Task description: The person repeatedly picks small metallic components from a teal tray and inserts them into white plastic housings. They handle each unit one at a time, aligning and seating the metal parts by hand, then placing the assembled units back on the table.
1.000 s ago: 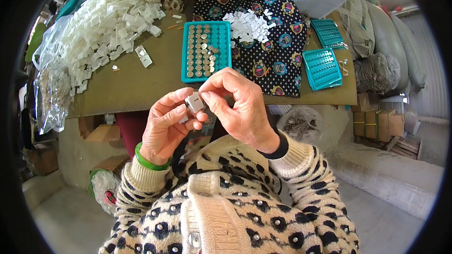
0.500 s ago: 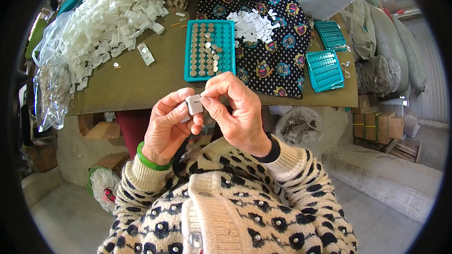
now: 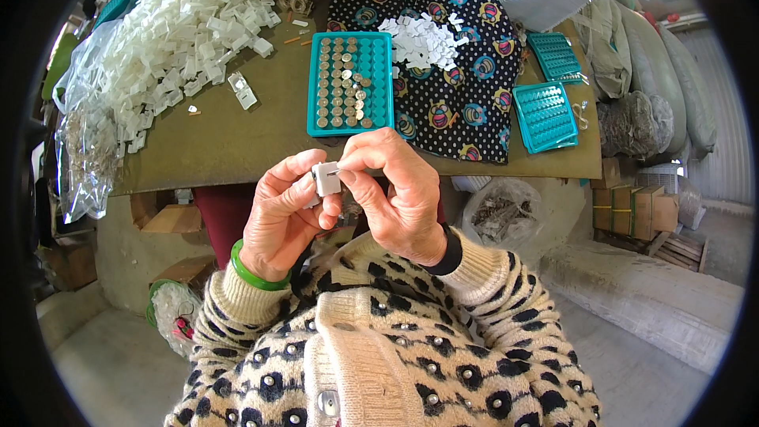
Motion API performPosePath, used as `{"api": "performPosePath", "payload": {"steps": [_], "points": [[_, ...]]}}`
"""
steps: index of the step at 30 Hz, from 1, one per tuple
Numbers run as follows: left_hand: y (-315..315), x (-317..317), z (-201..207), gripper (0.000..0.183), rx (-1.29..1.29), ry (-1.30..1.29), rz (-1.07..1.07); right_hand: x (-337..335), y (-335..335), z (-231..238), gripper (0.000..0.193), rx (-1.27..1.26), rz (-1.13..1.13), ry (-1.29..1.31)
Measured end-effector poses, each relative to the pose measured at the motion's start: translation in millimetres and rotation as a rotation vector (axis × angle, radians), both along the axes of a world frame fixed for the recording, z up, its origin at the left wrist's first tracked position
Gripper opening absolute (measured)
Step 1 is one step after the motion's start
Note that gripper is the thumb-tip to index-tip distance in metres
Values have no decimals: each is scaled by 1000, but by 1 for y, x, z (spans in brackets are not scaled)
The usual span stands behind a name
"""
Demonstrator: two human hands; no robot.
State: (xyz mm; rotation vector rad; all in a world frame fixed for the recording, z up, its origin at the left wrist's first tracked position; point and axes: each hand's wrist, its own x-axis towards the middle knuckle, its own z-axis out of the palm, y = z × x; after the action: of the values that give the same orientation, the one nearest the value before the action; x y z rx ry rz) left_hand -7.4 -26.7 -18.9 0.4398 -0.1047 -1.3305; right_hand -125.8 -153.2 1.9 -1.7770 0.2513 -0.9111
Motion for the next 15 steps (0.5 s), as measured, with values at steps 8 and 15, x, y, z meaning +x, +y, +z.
{"api": "performPosePath", "payload": {"steps": [8, 15], "points": [[-1, 0, 1, 26, 5, -1, -3, -2, 0, -3, 7, 5, 14, 25], [1, -1, 5, 26, 64, -26, 13, -1, -1, -2, 9, -120, -8, 32]]}}
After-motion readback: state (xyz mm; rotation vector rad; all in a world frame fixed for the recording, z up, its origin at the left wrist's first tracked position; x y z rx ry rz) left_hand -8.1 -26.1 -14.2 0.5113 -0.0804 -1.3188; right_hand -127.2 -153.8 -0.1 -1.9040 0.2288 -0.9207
